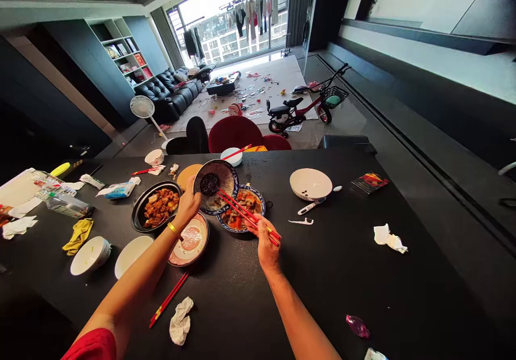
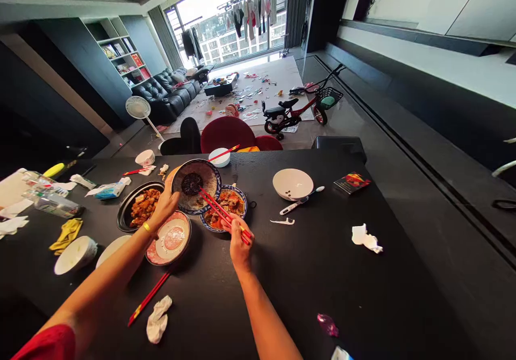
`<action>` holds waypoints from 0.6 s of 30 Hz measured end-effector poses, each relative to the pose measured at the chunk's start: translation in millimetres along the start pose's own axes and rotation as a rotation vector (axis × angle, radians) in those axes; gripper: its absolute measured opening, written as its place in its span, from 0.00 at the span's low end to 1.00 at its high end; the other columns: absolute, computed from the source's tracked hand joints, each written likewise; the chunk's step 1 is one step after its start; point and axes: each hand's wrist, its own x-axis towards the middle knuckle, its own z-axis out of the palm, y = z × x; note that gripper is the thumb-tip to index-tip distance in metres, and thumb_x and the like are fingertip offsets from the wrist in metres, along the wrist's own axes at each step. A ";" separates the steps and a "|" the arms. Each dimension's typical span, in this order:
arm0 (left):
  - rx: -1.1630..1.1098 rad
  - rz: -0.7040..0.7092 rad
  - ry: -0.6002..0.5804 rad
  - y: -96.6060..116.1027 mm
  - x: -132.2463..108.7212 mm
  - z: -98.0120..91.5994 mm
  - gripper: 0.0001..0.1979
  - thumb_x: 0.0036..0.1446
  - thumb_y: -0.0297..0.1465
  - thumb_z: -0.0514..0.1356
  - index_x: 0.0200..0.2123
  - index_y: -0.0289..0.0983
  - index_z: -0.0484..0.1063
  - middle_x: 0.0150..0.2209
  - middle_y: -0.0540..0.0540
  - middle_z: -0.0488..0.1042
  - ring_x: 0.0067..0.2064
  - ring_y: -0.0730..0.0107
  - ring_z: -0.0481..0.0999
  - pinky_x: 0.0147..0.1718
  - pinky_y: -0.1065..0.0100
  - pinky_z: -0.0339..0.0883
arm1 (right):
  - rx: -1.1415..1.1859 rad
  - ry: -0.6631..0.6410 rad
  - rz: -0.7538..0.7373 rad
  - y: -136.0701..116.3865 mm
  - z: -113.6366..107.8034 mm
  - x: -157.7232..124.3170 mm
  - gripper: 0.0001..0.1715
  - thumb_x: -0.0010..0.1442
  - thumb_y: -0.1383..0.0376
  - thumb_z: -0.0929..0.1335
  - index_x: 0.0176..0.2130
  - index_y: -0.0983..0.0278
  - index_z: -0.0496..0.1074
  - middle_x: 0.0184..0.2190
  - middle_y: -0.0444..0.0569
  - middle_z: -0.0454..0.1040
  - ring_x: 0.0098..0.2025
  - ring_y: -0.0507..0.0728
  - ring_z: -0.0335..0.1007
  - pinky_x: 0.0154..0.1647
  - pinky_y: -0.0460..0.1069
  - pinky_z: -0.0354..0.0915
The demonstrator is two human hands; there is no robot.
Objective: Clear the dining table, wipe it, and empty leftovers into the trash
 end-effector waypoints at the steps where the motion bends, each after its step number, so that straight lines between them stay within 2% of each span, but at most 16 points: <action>1: -0.028 0.003 -0.001 0.4 0.1 1.2 0.31 0.52 0.26 0.47 0.61 0.34 0.51 0.36 0.43 0.72 0.38 0.58 0.74 0.44 0.58 0.64 | 0.036 -0.009 -0.021 -4.7 7.1 -0.3 0.23 0.58 0.50 0.64 0.42 0.65 0.72 0.33 0.52 0.77 0.36 0.59 0.75 0.36 0.53 0.73; 5: -0.107 0.036 -0.021 1.3 -0.7 8.8 0.30 0.53 0.27 0.47 0.61 0.33 0.52 0.34 0.45 0.71 0.38 0.61 0.73 0.48 0.59 0.62 | 0.146 -0.022 -0.059 -12.2 37.0 1.5 0.22 0.59 0.50 0.63 0.43 0.64 0.71 0.35 0.51 0.77 0.38 0.58 0.75 0.38 0.53 0.73; 7: -0.121 0.044 -0.025 1.5 -1.1 11.1 0.30 0.53 0.27 0.47 0.61 0.33 0.51 0.35 0.44 0.72 0.37 0.62 0.73 0.48 0.59 0.62 | 0.155 0.000 -0.031 -7.1 39.0 2.5 0.23 0.58 0.49 0.64 0.41 0.64 0.71 0.33 0.51 0.77 0.36 0.58 0.76 0.36 0.52 0.73; 9: -0.120 0.043 -0.017 1.9 -0.9 10.7 0.30 0.53 0.27 0.47 0.61 0.34 0.51 0.37 0.44 0.72 0.37 0.62 0.73 0.48 0.59 0.62 | 0.130 0.007 0.007 1.7 28.1 1.6 0.24 0.56 0.48 0.65 0.39 0.65 0.72 0.31 0.51 0.77 0.34 0.59 0.76 0.34 0.52 0.74; 14: -0.020 0.005 0.003 5.7 -0.1 3.6 0.30 0.53 0.27 0.47 0.61 0.35 0.50 0.37 0.43 0.73 0.42 0.57 0.74 0.47 0.57 0.62 | -0.048 0.028 0.013 14.1 -18.8 -5.4 0.25 0.52 0.47 0.68 0.36 0.65 0.74 0.28 0.52 0.77 0.30 0.59 0.75 0.31 0.53 0.74; 16: 0.043 0.002 0.001 7.7 -0.4 2.5 0.30 0.53 0.27 0.46 0.62 0.36 0.50 0.40 0.42 0.73 0.43 0.55 0.74 0.46 0.57 0.63 | -0.072 0.067 -0.005 11.5 -25.7 -8.7 0.25 0.52 0.47 0.67 0.36 0.65 0.74 0.28 0.52 0.77 0.30 0.59 0.75 0.31 0.53 0.74; 18: 0.091 0.016 -0.003 9.5 -0.5 3.3 0.31 0.53 0.26 0.47 0.62 0.37 0.49 0.45 0.41 0.72 0.43 0.55 0.74 0.46 0.57 0.63 | -0.045 0.069 -0.002 8.3 -22.7 -12.0 0.25 0.54 0.47 0.66 0.38 0.65 0.73 0.30 0.52 0.77 0.31 0.58 0.75 0.32 0.53 0.73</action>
